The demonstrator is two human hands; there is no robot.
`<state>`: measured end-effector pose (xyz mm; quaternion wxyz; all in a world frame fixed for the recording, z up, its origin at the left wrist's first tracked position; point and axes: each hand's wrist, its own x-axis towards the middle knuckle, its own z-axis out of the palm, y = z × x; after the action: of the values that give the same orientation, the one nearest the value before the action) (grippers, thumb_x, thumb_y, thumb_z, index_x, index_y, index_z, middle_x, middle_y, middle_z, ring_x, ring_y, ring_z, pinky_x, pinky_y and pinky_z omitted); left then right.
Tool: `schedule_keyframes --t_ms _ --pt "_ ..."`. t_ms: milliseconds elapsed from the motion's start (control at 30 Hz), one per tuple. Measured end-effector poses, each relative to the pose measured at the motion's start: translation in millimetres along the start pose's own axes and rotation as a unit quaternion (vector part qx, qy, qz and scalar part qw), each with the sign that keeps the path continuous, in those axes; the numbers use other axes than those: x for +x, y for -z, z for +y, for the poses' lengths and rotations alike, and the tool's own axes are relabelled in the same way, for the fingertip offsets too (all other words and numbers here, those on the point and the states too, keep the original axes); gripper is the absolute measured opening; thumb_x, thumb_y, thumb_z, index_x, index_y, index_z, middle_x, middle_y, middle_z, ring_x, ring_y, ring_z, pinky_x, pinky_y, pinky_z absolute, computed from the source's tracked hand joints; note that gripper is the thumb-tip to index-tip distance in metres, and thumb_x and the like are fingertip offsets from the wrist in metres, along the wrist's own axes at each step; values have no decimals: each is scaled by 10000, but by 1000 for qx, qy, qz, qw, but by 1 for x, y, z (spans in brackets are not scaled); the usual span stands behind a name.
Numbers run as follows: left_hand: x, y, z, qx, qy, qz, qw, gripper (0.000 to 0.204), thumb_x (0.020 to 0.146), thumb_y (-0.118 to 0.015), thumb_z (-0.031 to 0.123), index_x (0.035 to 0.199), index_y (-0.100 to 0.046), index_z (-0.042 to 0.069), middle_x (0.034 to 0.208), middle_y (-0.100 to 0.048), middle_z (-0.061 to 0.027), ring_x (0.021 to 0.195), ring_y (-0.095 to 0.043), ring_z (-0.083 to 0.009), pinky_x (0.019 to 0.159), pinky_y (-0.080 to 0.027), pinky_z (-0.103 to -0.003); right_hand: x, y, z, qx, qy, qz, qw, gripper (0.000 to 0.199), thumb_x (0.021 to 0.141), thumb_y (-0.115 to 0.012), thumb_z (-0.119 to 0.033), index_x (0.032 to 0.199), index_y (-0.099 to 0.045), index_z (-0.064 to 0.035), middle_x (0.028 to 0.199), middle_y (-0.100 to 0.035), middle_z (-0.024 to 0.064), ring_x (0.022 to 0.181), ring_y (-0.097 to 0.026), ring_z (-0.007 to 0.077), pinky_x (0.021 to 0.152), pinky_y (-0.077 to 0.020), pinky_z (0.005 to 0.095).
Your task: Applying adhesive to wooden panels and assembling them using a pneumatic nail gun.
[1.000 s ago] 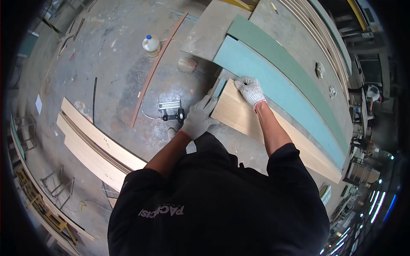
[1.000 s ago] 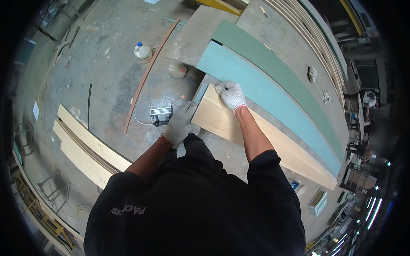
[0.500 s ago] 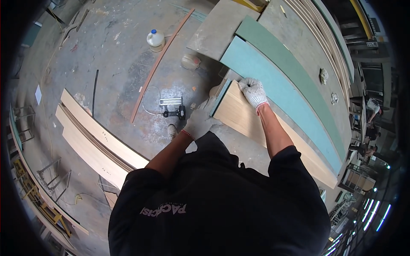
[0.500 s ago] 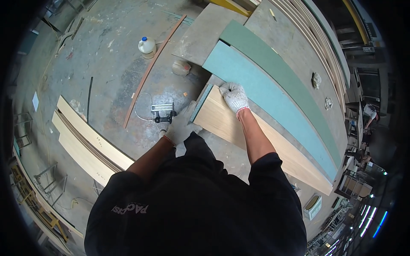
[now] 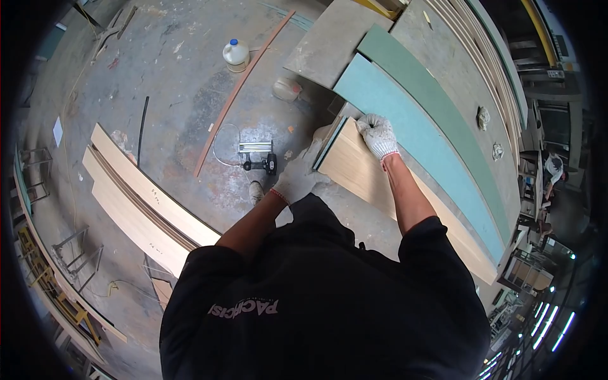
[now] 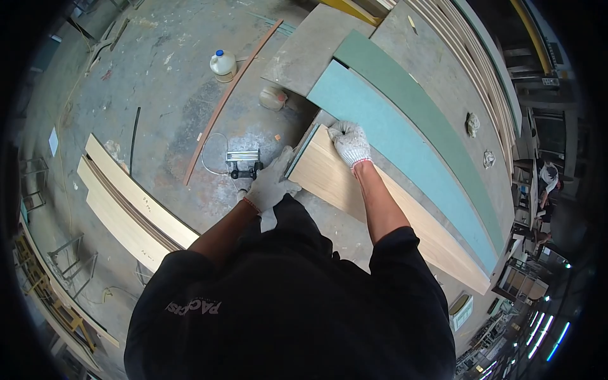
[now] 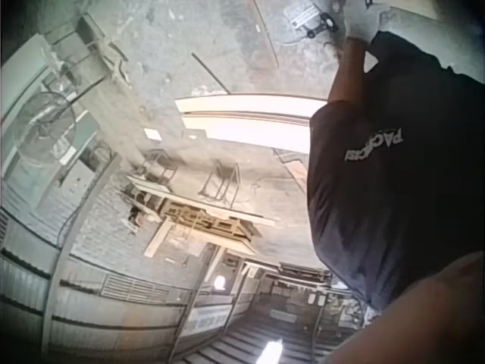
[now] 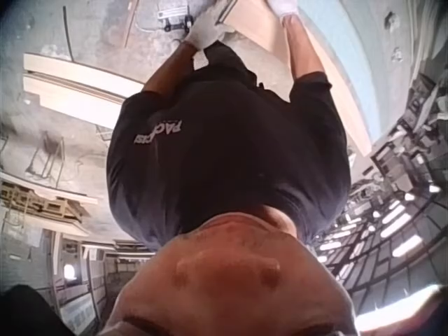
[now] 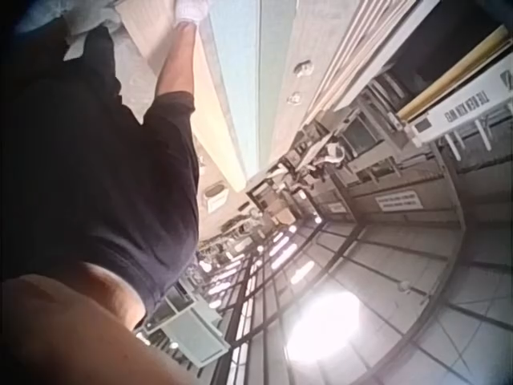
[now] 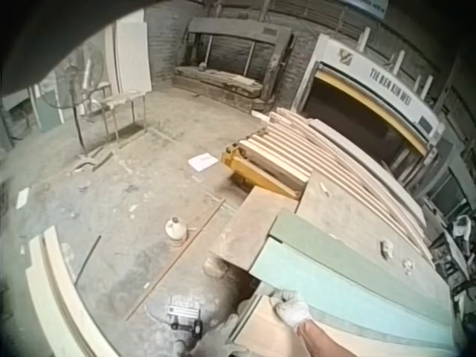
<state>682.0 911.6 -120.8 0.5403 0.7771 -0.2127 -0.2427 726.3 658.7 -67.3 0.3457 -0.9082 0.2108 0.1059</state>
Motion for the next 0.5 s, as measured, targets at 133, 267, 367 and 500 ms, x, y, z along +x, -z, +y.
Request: schedule_keyframes --t_ms 133,267,367,500 --pt "2 -1 -2 -65 51 -42 996 964 791 -752 82 1574 -201 -30 1616 -283 -248 1506 -295 -306 1203 -309 -360 3 -3 6 5 12 3 1000 158 912 -666 -157 946 -736 -20 847 -728 143 798 -656 220 766 -515 348" --pt "1 -7 -17 -75 2 -2 997 945 785 -756 205 1555 -261 -32 1524 -402 -301 1424 -410 -386 1162 -362 -396 4 -3 3 7 6 -3 1000 160 907 -668 -157 952 -737 -20 857 -730 145 809 -661 223 770 -516 353" --pt "3 -4 -14 -155 40 -34 987 956 794 -722 18 1576 -176 -43 1638 -255 -220 1513 -285 -268 1198 -315 -335 6 -5 3 -24 13 7 1000 161 908 -664 -160 960 -741 -28 869 -732 151 822 -669 229 779 -518 356" --pt "1 8 7 -99 58 -43 992 937 804 -717 28 1577 -191 -29 1625 -285 -226 1502 -311 -287 1187 -333 -341 5 -5 3 -19 8 5 1000 166 912 -665 -171 970 -745 -38 879 -733 153 832 -673 233 787 -520 358"
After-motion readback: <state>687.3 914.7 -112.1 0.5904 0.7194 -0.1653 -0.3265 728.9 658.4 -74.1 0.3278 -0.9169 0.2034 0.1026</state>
